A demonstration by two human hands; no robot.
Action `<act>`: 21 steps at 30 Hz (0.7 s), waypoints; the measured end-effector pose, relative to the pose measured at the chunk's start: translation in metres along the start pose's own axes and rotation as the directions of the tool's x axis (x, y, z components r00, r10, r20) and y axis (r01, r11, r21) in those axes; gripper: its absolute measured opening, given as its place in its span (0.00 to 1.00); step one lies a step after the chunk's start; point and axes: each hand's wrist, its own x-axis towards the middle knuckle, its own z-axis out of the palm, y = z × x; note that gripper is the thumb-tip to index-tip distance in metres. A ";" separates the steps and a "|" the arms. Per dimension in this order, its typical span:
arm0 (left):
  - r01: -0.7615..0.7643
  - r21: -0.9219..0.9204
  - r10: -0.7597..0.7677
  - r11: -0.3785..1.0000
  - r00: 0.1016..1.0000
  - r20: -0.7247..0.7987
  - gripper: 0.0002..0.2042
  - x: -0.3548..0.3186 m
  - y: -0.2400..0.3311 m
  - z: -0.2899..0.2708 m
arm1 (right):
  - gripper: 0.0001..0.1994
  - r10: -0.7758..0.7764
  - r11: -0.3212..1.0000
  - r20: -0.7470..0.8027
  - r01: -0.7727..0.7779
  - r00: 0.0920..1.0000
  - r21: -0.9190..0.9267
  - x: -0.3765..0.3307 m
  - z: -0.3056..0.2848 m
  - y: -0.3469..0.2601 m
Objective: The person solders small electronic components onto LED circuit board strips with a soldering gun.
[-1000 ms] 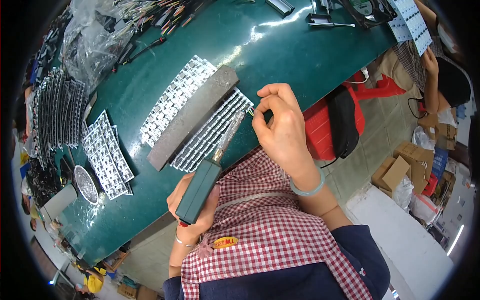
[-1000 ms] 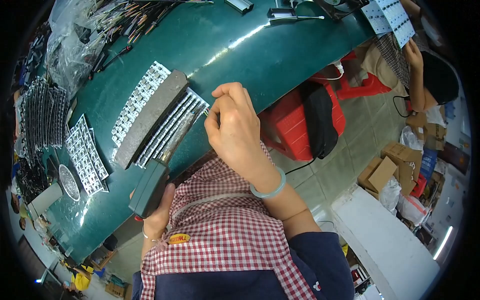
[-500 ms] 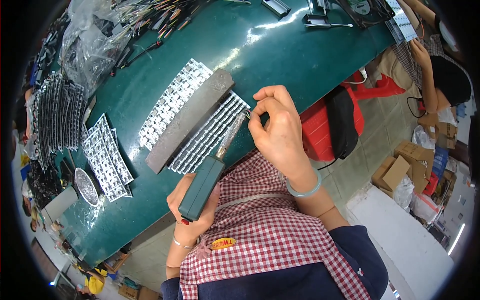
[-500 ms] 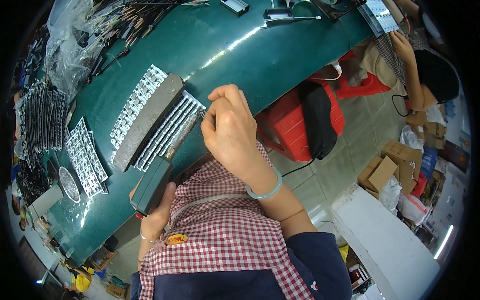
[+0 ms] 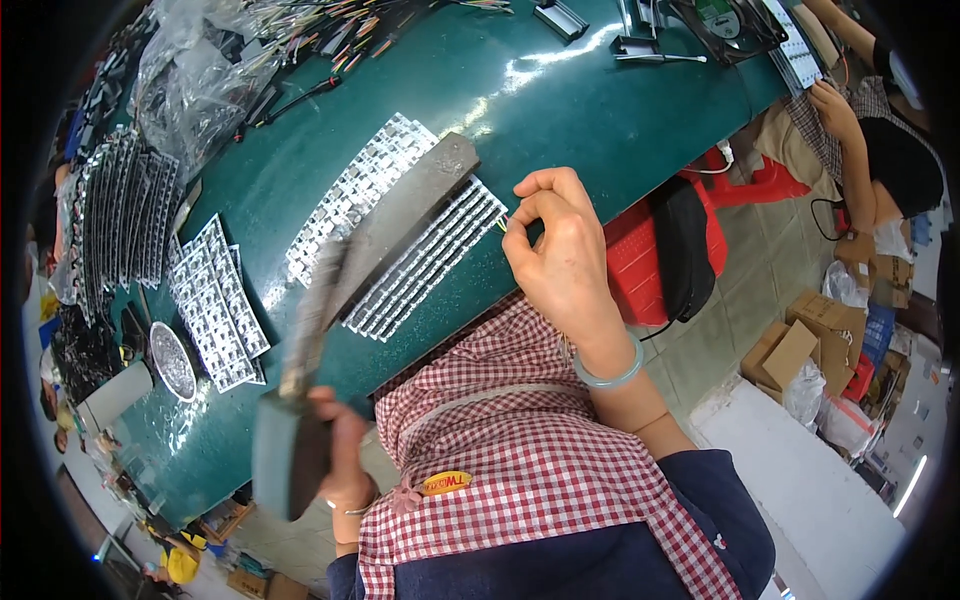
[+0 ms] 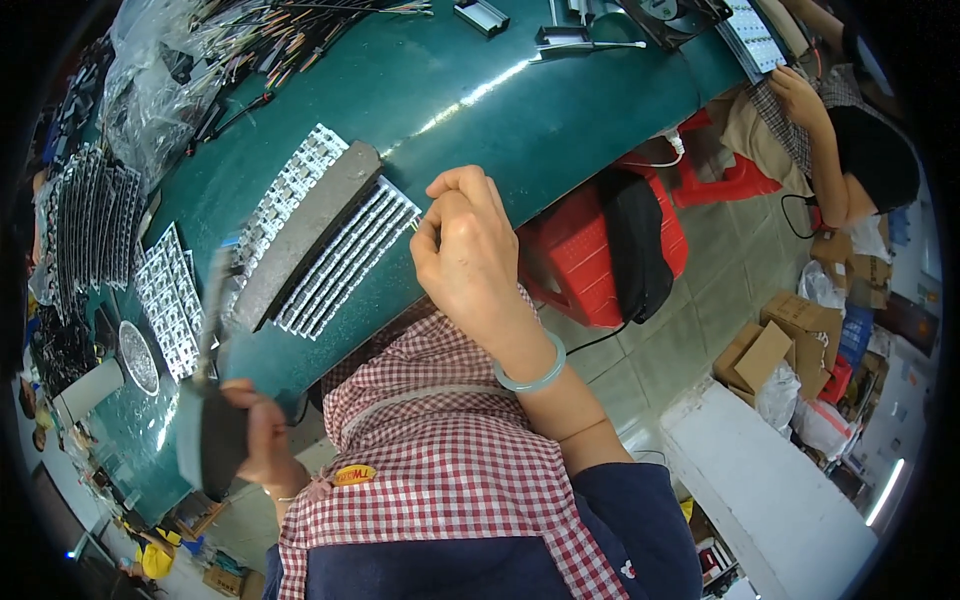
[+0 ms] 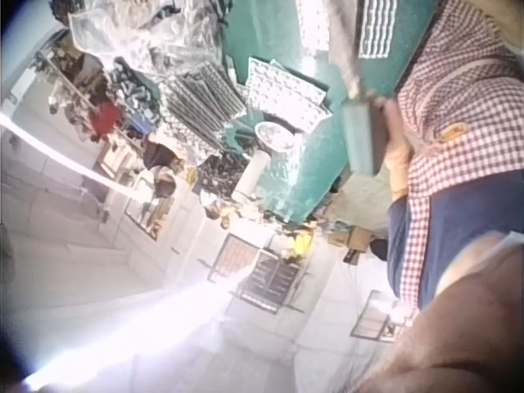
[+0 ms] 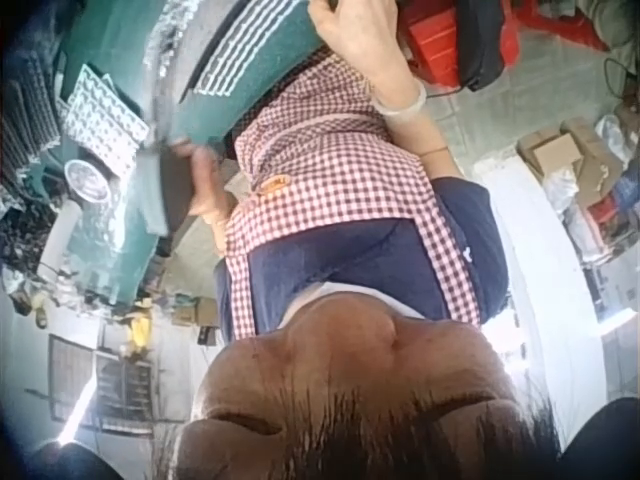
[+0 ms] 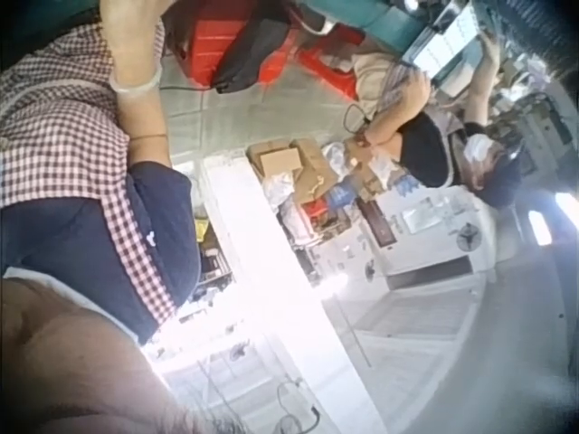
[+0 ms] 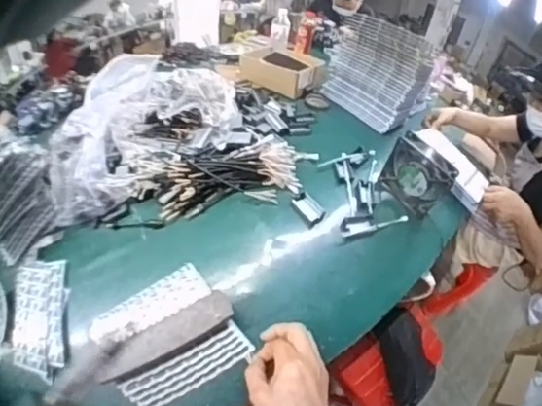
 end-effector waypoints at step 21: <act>-0.234 0.343 0.408 0.910 0.656 -0.635 0.09 0.043 0.038 -0.099 | 0.02 -0.080 0.992 0.096 0.069 0.992 0.109 0.008 -0.007 0.004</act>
